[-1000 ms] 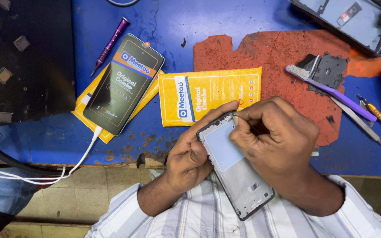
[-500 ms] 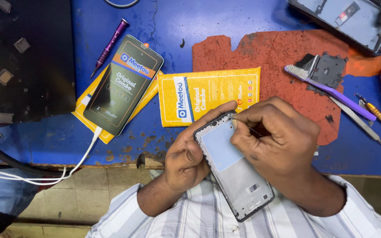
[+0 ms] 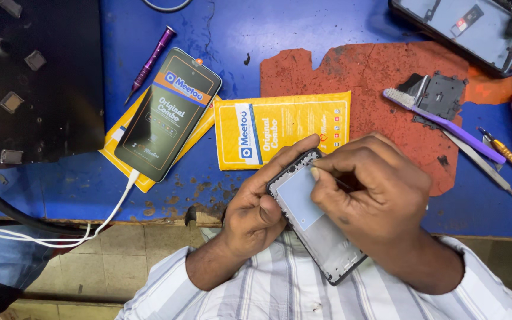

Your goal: The person cleans the inside of a smartphone frame with a brush, then removes the battery from the phone's chassis. They then open a new screen assembly package, remove the screen, and peel off protective films from the back of the new screen.

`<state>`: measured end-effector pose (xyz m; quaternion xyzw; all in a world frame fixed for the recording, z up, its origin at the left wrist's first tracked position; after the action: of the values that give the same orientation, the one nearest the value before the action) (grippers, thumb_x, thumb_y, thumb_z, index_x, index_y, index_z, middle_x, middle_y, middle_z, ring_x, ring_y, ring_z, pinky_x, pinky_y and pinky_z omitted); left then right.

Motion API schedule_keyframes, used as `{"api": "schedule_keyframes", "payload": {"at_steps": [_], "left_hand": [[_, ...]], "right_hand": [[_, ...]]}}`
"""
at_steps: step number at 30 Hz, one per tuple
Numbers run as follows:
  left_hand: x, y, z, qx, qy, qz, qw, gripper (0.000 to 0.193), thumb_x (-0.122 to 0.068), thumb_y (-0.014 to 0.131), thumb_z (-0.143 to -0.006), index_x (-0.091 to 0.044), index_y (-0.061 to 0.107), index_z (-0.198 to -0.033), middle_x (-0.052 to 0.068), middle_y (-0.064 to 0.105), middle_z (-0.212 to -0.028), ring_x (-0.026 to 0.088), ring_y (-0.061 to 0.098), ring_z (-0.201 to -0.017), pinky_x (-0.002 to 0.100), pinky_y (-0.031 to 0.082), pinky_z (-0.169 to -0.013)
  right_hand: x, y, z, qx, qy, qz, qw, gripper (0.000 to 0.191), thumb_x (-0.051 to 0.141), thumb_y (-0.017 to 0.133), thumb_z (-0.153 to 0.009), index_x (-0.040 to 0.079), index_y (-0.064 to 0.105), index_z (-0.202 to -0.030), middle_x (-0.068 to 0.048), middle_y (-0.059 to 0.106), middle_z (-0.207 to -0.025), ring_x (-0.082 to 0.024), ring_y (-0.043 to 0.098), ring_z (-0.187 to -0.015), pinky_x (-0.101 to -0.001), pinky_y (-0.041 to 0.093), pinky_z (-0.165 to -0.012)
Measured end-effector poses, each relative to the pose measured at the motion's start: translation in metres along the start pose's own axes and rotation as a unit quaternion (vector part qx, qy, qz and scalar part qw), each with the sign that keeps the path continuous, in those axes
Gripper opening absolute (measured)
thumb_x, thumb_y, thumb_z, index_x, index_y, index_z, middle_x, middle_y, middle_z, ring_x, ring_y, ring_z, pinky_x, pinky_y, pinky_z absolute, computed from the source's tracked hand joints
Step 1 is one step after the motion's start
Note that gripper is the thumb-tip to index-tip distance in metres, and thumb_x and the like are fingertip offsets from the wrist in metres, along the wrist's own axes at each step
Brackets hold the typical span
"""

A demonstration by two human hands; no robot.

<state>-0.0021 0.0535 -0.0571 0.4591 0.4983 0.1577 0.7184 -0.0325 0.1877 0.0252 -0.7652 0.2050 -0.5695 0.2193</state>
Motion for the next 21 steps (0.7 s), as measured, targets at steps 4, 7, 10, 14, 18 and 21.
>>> {"api": "schedule_keyframes", "payload": {"at_steps": [4, 7, 10, 14, 18, 21], "left_hand": [[0.000, 0.001, -0.001, -0.003, 0.001, -0.003, 1.000, 0.104, -0.059, 0.068, -0.096, 0.009, 0.028, -0.163, 0.012, 0.047, -0.152, 0.019, 0.046, -0.144, 0.037, 0.034, -0.127], [-0.002, 0.001, -0.001, -0.003, -0.001, -0.007, 1.000, 0.105, -0.060, 0.068, -0.096, 0.010, 0.028, -0.163, 0.012, 0.046, -0.153, 0.020, 0.046, -0.144, 0.037, 0.034, -0.127], [-0.002, 0.003, -0.002, -0.001, 0.000, -0.016, 1.000, 0.106, -0.061, 0.068, -0.095, 0.010, 0.028, -0.162, 0.012, 0.047, -0.152, 0.020, 0.047, -0.144, 0.037, 0.034, -0.127], [-0.004, 0.004, -0.001, -0.004, -0.001, -0.052, 0.999, 0.105, -0.062, 0.068, -0.096, 0.008, 0.029, -0.163, 0.011, 0.047, -0.147, 0.019, 0.046, -0.141, 0.037, 0.035, -0.125], [-0.006, 0.003, -0.001, 0.000, 0.012, -0.104, 0.994, 0.104, -0.065, 0.065, -0.097, 0.007, 0.031, -0.163, 0.010, 0.047, -0.147, 0.018, 0.046, -0.139, 0.034, 0.034, -0.124], [-0.007, 0.003, -0.001, 0.004, 0.019, -0.114, 0.993, 0.104, -0.066, 0.064, -0.098, 0.007, 0.031, -0.165, 0.011, 0.048, -0.144, 0.018, 0.046, -0.135, 0.033, 0.035, -0.123]], "right_hand": [[0.001, 0.003, -0.003, 0.013, -0.004, -0.003, 1.000, 0.011, 0.002, 0.079, -0.086, 0.000, 0.069, -0.090, -0.008, 0.068, -0.084, -0.016, 0.066, -0.074, -0.0276, 0.053, -0.063], [0.003, 0.004, -0.004, 0.014, -0.015, 0.004, 1.000, 0.012, 0.002, 0.080, -0.086, 0.000, 0.069, -0.089, -0.008, 0.068, -0.084, -0.017, 0.066, -0.074, -0.0287, 0.052, -0.064], [0.002, 0.004, -0.003, 0.019, -0.013, -0.002, 1.000, 0.012, 0.002, 0.080, -0.086, 0.000, 0.068, -0.089, -0.008, 0.068, -0.084, -0.017, 0.066, -0.074, -0.0288, 0.052, -0.063], [-0.001, 0.003, -0.002, 0.000, -0.006, 0.014, 1.000, 0.012, 0.000, 0.079, -0.085, -0.001, 0.067, -0.090, -0.009, 0.067, -0.085, -0.016, 0.066, -0.072, -0.0281, 0.052, -0.063], [-0.007, 0.001, 0.000, -0.027, 0.029, 0.022, 0.999, 0.012, -0.003, 0.079, -0.086, -0.002, 0.067, -0.089, -0.009, 0.067, -0.085, -0.013, 0.067, -0.070, -0.0257, 0.052, -0.061], [-0.010, 0.001, 0.001, -0.031, 0.037, 0.018, 0.999, 0.012, -0.003, 0.078, -0.086, -0.002, 0.067, -0.089, -0.009, 0.067, -0.085, -0.012, 0.066, -0.069, -0.0249, 0.051, -0.060]]}}
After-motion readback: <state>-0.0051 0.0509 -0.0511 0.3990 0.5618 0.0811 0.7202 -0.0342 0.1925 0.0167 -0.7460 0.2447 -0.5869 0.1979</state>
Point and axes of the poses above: each hand's wrist, its own z-axis away from the middle knuckle, its own y-axis out of the palm, x = y × z, the point moved 7 cm from there along -z, towards the middle knuckle
